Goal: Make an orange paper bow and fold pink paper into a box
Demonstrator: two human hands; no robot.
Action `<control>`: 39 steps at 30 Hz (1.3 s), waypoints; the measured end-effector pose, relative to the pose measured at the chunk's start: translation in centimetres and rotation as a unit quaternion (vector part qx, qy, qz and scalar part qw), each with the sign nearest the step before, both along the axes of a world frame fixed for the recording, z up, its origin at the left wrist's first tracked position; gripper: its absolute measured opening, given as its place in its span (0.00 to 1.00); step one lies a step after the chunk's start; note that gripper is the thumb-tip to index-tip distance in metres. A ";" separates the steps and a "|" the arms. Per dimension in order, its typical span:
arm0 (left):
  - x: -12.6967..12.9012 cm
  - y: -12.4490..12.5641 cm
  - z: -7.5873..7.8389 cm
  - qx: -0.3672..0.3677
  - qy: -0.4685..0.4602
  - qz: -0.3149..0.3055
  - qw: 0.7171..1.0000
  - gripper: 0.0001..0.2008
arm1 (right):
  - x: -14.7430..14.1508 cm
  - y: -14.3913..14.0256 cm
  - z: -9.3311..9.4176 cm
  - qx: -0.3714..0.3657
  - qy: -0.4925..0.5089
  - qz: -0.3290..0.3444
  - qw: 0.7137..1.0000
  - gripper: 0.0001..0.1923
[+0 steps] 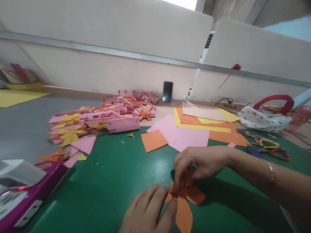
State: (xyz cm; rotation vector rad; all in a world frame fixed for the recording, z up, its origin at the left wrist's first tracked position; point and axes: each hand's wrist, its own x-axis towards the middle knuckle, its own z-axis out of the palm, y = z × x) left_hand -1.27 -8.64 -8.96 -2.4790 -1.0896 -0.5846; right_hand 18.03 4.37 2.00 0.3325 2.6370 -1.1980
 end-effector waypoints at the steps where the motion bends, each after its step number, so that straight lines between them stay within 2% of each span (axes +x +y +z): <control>1: 0.0 0.2 0.3 -0.004 -0.004 -0.007 1.000 0.17 | 0.1 0.0 -0.1 -0.010 -0.001 0.004 1.000 0.13; 4: -0.1 0.6 1.3 -0.014 -0.025 -0.014 1.000 0.16 | 0.2 -0.2 -0.6 -0.022 0.004 0.020 1.000 0.11; 7: -0.1 0.7 1.8 -0.032 -0.046 0.006 0.998 0.13 | 0.3 -0.4 -1.1 -0.016 0.032 0.012 0.999 0.08; 10: -0.1 0.3 1.6 -0.034 -0.083 0.023 0.996 0.14 | 0.4 -0.5 -1.6 -0.023 0.043 -0.024 0.999 0.08; 12: 0.0 0.1 1.3 -0.033 -0.093 0.012 0.995 0.14 | 0.6 -0.4 -1.7 -0.036 0.033 -0.036 0.998 0.10; 16: 0.2 0.1 0.9 -0.021 -0.078 0.001 0.997 0.12 | 0.7 -0.2 -1.6 -0.033 0.043 0.003 0.999 0.15; 21: 0.1 0.3 0.7 -0.016 -0.074 -0.001 0.997 0.11 | 0.5 -0.2 -1.6 0.000 0.062 0.027 0.998 0.12; 24: 0.1 0.2 0.6 -0.019 -0.071 -0.002 0.997 0.11 | 0.5 -0.1 -1.8 -0.025 0.066 0.022 0.997 0.08; 27: 0.2 0.0 0.6 -0.018 -0.074 0.003 0.997 0.11 | 0.6 0.0 -1.9 -0.086 0.029 0.025 0.996 0.09; 31: 0.3 0.1 0.9 -0.025 -0.073 0.008 0.997 0.11 | 0.5 -0.3 -2.1 -0.156 -0.020 -0.016 0.987 0.10; 34: 0.2 0.3 1.1 -0.037 -0.052 0.007 0.998 0.14 | 0.2 -0.6 -2.2 -0.153 -0.030 -0.059 0.986 0.12; 37: 0.0 0.4 1.0 -0.035 -0.040 0.002 0.999 0.16 | 0.0 -0.7 -2.3 -0.158 -0.027 -0.081 0.984 0.04; 39: 0.0 0.3 0.9 -0.036 -0.043 0.001 0.998 0.16 | -0.1 -0.8 -2.4 -0.146 -0.008 -0.099 0.984 0.05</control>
